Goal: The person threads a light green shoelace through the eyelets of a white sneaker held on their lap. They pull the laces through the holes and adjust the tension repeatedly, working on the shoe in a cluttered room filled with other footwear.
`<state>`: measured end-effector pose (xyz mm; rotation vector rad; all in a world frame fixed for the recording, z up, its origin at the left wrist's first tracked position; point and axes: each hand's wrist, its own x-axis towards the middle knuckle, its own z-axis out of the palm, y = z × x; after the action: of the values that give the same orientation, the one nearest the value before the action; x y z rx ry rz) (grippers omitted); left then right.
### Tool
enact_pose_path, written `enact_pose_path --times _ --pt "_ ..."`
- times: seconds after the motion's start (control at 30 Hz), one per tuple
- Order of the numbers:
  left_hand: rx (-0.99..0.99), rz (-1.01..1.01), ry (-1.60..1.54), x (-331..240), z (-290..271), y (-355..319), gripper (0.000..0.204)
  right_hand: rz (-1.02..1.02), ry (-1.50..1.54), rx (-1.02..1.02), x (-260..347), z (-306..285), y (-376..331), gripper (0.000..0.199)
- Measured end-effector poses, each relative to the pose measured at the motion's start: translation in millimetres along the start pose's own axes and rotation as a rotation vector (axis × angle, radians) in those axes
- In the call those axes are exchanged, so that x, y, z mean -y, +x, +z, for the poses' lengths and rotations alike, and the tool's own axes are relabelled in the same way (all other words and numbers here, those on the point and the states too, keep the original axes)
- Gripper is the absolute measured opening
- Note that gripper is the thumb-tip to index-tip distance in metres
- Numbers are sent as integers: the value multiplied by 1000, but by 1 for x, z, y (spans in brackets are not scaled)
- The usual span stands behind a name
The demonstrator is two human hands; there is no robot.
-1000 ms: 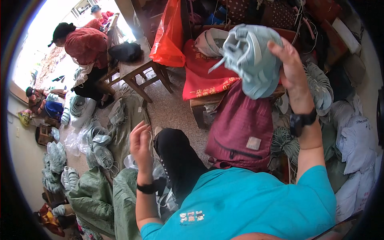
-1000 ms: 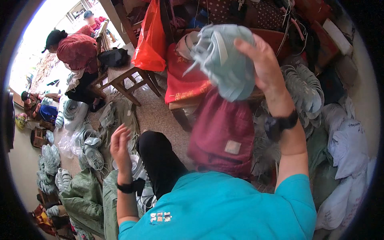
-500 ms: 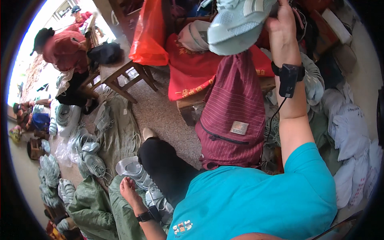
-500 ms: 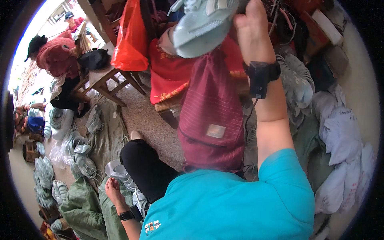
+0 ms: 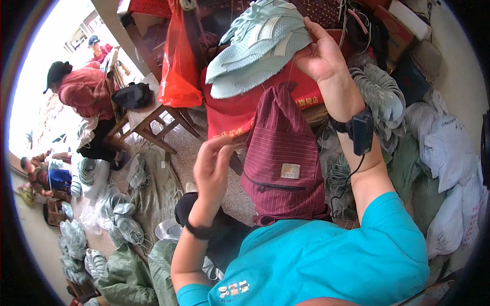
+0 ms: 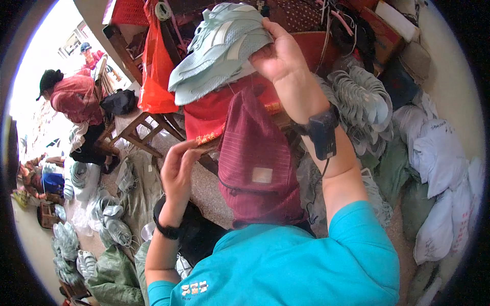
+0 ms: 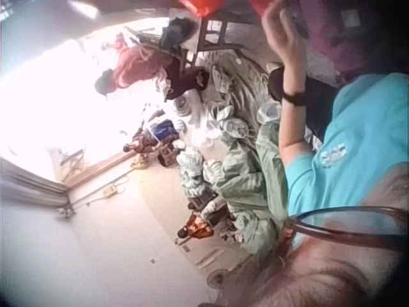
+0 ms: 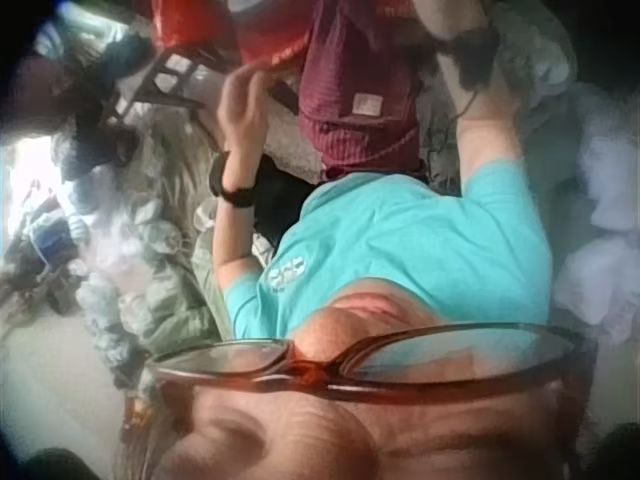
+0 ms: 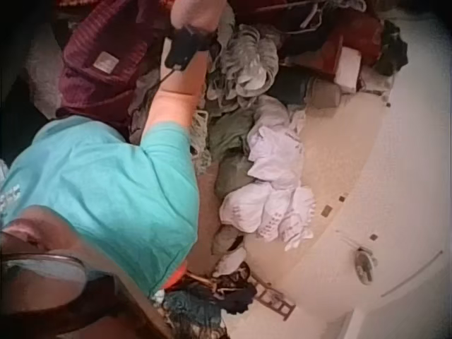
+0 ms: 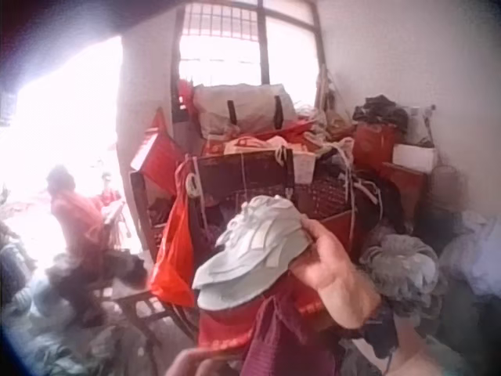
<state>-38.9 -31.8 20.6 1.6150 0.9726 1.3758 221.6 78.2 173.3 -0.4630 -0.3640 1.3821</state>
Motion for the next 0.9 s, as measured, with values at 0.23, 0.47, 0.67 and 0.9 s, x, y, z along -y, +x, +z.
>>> enact_pose_path --times 0.23,0.47,0.67,0.9 --pt "-20 91 -84 27 87 43 29 301 214 482 16 -24 -26 36" --pt "-40 273 185 -13 90 2 22 130 176 441 29 -41 -24 29" --pt "426 577 396 -16 69 -45 40 -103 44 499 59 -83 30 30" --pt "296 138 238 -7 89 -55 45 -892 -921 245 17 -57 54 33"
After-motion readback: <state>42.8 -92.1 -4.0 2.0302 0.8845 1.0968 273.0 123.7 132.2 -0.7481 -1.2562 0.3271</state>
